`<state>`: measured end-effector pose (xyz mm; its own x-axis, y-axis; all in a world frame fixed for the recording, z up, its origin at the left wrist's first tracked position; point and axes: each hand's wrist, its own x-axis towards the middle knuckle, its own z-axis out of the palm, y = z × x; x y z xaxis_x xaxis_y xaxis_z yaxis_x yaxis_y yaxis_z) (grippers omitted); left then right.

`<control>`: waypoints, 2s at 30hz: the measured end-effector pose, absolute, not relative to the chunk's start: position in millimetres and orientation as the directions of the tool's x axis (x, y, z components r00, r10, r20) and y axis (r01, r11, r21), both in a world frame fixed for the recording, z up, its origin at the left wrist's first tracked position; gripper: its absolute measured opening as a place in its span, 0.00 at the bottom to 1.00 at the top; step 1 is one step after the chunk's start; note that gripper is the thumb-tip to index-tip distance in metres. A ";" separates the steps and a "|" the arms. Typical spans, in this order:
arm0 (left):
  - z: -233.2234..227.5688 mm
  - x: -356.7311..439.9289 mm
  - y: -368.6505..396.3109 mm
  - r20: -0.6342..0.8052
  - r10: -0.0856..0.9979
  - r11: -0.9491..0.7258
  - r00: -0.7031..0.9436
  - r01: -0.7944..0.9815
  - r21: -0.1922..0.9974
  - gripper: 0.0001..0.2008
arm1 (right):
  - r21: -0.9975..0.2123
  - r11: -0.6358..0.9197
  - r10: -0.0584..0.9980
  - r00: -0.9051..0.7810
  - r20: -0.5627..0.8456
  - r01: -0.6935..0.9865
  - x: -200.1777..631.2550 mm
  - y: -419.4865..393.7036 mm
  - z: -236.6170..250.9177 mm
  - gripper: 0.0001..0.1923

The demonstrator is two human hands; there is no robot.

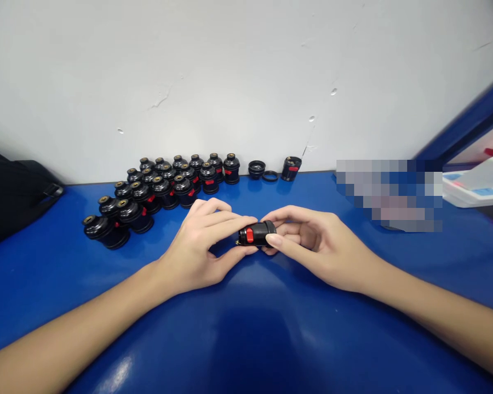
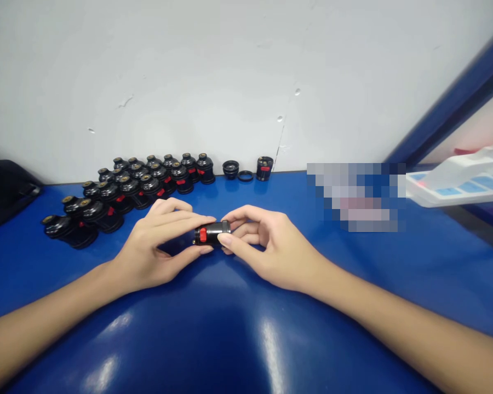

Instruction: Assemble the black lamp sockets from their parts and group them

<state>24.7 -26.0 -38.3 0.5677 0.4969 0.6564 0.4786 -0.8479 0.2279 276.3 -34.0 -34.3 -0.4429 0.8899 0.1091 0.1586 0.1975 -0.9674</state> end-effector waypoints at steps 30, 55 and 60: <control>-46.2 17.6 -16.4 0.516 0.608 -0.773 0.604 0.598 0.211 0.29 | -0.571 0.616 0.784 -0.492 0.378 0.543 282.3 -36.0 -41.6 0.10; -5.0 84.5 109.7 0.448 0.501 -0.640 0.741 0.665 -0.385 0.14 | -0.548 0.648 0.758 -0.510 0.405 0.529 283.4 -36.2 -43.6 0.10; 4.0 79.6 101.4 0.504 0.450 -0.682 0.737 0.648 -0.338 0.15 | -0.551 0.645 0.761 -0.511 0.399 0.529 282.5 -36.0 -42.3 0.10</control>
<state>79.6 101.4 4.0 0.7370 0.4504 0.5040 0.6482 -0.6823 -0.3380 282.5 -36.0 -42.3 -0.5114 0.7611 0.3990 0.5294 0.6447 -0.5514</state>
